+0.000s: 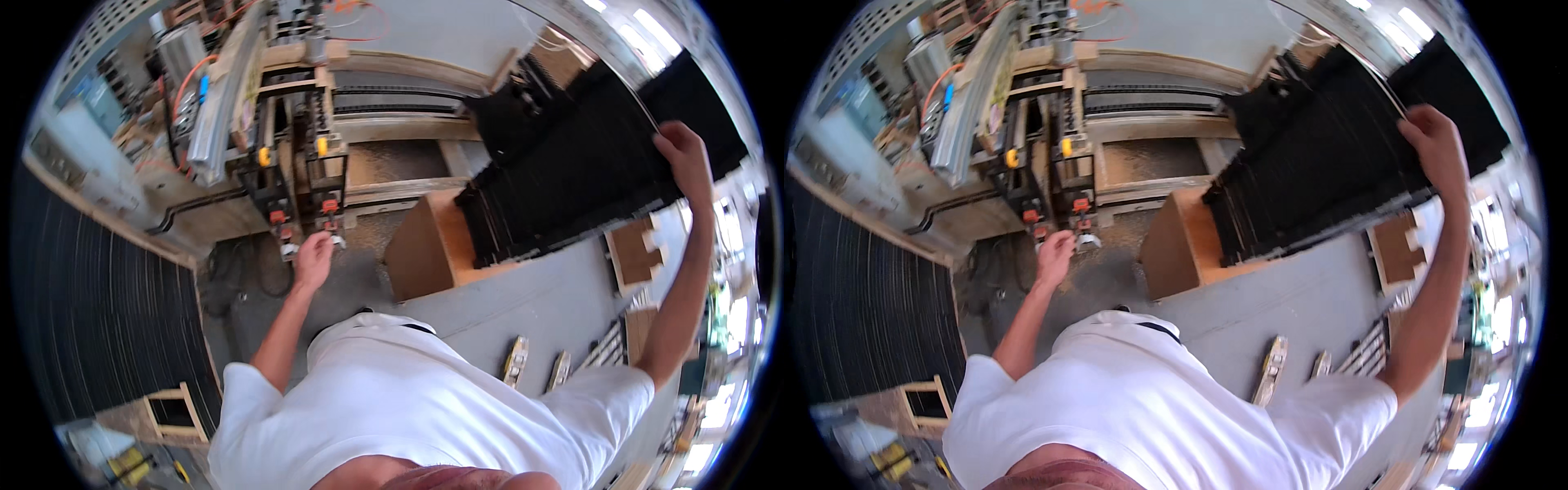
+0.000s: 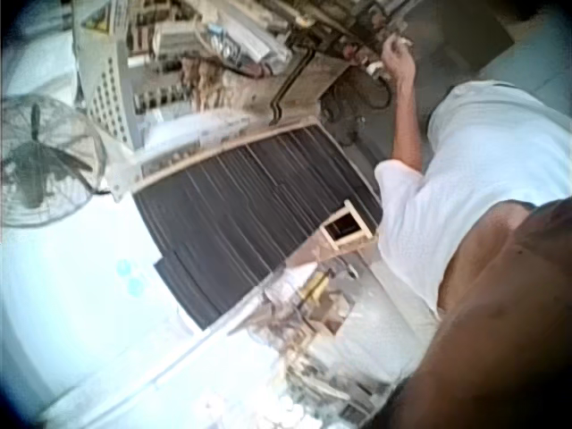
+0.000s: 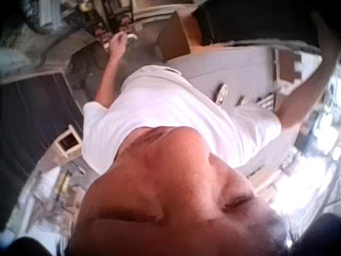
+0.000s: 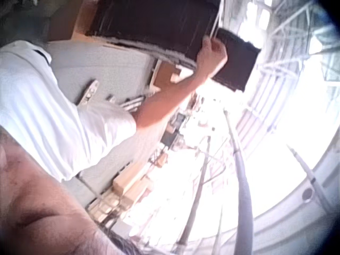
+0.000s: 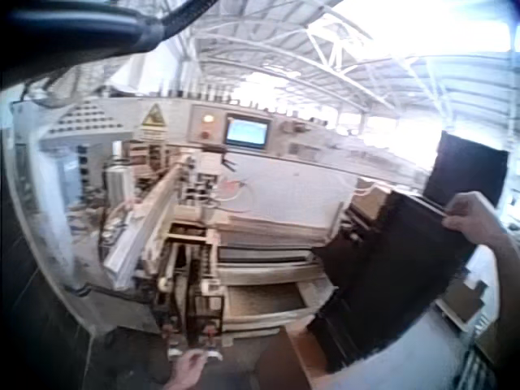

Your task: The person repeatedly places small wooden frames into a machine, activates it, removes the frames, and stacks them on a nearby table. The person handles each frame individually and repeats the cycle multiple times.

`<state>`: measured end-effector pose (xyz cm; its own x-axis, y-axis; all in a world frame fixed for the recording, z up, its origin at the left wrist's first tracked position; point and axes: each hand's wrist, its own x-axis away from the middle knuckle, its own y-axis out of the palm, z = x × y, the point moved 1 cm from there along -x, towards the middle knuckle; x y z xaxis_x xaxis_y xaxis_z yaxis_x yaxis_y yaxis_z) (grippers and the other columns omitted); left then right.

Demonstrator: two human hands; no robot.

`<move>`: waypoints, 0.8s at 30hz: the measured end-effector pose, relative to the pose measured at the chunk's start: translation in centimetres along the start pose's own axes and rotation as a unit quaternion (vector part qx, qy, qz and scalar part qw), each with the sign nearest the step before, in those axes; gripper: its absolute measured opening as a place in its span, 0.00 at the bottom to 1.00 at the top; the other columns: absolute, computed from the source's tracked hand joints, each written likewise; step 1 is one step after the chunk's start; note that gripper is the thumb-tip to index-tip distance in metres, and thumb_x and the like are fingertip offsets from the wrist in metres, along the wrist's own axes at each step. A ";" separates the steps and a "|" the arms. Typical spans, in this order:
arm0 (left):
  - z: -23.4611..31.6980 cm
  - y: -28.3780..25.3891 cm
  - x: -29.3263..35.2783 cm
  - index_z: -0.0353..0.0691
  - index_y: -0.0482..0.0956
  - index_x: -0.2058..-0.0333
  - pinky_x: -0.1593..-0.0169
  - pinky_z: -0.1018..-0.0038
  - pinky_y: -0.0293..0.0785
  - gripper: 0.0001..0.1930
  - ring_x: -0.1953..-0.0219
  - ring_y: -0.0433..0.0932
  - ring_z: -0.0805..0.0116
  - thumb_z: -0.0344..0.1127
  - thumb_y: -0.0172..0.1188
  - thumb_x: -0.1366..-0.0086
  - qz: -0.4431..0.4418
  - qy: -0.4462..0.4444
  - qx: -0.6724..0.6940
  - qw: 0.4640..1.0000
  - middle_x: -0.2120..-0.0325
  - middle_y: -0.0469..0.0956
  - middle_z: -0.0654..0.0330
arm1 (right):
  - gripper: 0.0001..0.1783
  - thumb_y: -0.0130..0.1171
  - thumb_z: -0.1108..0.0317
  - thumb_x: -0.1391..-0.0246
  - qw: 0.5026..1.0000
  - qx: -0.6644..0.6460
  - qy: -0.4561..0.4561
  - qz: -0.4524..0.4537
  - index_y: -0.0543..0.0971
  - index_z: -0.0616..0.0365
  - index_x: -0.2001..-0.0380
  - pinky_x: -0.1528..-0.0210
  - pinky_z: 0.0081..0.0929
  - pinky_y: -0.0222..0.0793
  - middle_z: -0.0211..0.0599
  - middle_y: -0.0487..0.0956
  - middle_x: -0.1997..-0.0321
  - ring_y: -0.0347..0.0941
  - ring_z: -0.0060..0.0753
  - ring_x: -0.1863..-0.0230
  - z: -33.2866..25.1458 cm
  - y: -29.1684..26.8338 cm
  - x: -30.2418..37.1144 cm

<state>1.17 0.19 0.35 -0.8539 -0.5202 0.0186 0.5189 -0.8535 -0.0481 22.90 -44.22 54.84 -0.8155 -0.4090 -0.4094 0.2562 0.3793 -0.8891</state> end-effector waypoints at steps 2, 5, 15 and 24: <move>0.6 0.9 -1.3 0.34 0.75 0.55 0.61 0.80 0.73 0.12 0.64 0.76 0.76 0.32 0.56 0.34 0.002 0.016 -0.005 1.000 0.64 0.79 0.62 | 0.11 0.58 0.70 0.48 1.000 -0.002 0.023 -0.002 0.77 0.64 0.63 0.58 0.20 0.67 0.32 0.78 0.68 0.73 0.22 0.64 -0.4 -0.3 0.0; 2.5 0.7 -3.3 0.34 0.75 0.55 0.61 0.80 0.73 0.11 0.65 0.76 0.77 0.32 0.55 0.34 0.025 0.016 0.006 1.000 0.64 0.78 0.62 | 0.17 0.58 0.68 0.45 0.999 -0.006 0.037 0.010 0.75 0.63 0.53 0.54 0.20 0.67 0.35 0.78 0.60 0.73 0.22 0.59 1.4 -1.4 -0.8; 6.8 -4.1 -23.7 0.37 0.76 0.56 0.68 0.78 0.76 0.13 0.69 0.77 0.75 0.38 0.57 0.34 0.159 -0.067 0.223 0.959 0.68 0.78 0.63 | 0.17 0.55 0.65 0.39 0.973 0.141 -0.030 0.183 0.75 0.48 0.46 0.44 0.33 0.72 0.34 0.76 0.45 0.70 0.32 0.40 -10.2 4.3 5.7; 5.8 -6.6 -45.6 0.29 0.61 0.43 0.45 0.49 0.71 0.38 0.45 0.68 0.46 0.55 0.60 0.39 0.204 -0.146 0.404 0.880 0.48 0.67 0.44 | 0.14 0.62 0.84 0.61 0.977 -0.031 -0.210 -0.013 0.77 0.60 0.67 0.62 0.36 0.72 0.43 0.77 0.62 0.75 0.48 0.62 -22.9 19.8 2.5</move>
<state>36.89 29.34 5.57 -0.6036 -0.6746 0.4250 0.7405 -0.2766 0.6125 14.02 -18.78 40.88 -0.5338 -0.7185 -0.4459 0.1952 0.4084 -0.8917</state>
